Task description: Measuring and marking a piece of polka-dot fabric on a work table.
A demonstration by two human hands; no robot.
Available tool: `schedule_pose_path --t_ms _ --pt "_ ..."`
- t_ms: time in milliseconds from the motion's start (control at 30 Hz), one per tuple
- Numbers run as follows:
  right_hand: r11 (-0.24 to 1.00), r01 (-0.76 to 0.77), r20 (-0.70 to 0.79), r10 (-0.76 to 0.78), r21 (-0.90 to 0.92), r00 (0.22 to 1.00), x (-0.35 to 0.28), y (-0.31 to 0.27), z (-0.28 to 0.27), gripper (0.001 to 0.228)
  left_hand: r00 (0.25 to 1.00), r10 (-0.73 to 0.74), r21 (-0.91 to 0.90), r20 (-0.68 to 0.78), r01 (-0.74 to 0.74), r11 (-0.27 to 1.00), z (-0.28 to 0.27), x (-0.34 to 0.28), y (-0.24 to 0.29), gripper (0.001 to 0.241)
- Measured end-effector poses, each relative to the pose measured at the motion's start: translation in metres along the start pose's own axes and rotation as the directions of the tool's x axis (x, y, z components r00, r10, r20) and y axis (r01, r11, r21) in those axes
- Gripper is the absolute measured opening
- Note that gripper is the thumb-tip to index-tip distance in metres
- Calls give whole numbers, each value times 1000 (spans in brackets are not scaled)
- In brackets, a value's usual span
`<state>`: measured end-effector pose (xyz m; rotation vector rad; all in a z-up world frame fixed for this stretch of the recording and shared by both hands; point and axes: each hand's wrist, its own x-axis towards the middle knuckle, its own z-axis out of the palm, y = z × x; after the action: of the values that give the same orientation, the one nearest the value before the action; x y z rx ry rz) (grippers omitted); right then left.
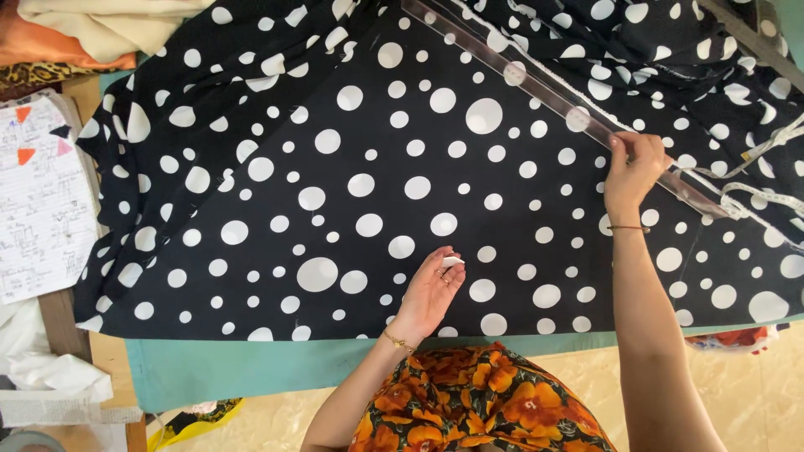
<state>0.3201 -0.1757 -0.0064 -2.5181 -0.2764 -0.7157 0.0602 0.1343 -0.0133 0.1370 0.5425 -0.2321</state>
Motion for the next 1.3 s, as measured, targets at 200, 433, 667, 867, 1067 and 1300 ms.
schedule_pose_path --t_ms 200,433,667,867,1067,1300 --pt "1000 6 -17 -6 22 1000 5 -7 3 3 999 12 -6 30 -11 1000 -5 -1 1 24" --pt "989 -26 -26 30 143 999 -3 -44 -23 8 998 28 52 59 -31 998 3 -6 1 25" --pt "863 -164 265 37 477 964 -46 -156 -60 4 955 150 92 255 -179 980 -30 -8 -5 22" --pt "939 -170 497 -1 298 868 -118 -246 -77 7 821 462 328 336 -562 759 11 -57 20 16" --pt "841 -363 704 -28 400 710 -158 -293 -74 17 822 535 243 196 -569 786 -7 -72 20 22" --pt "752 -322 695 -241 575 678 -152 -322 -63 27 784 611 302 107 -611 731 -20 -70 31 17"
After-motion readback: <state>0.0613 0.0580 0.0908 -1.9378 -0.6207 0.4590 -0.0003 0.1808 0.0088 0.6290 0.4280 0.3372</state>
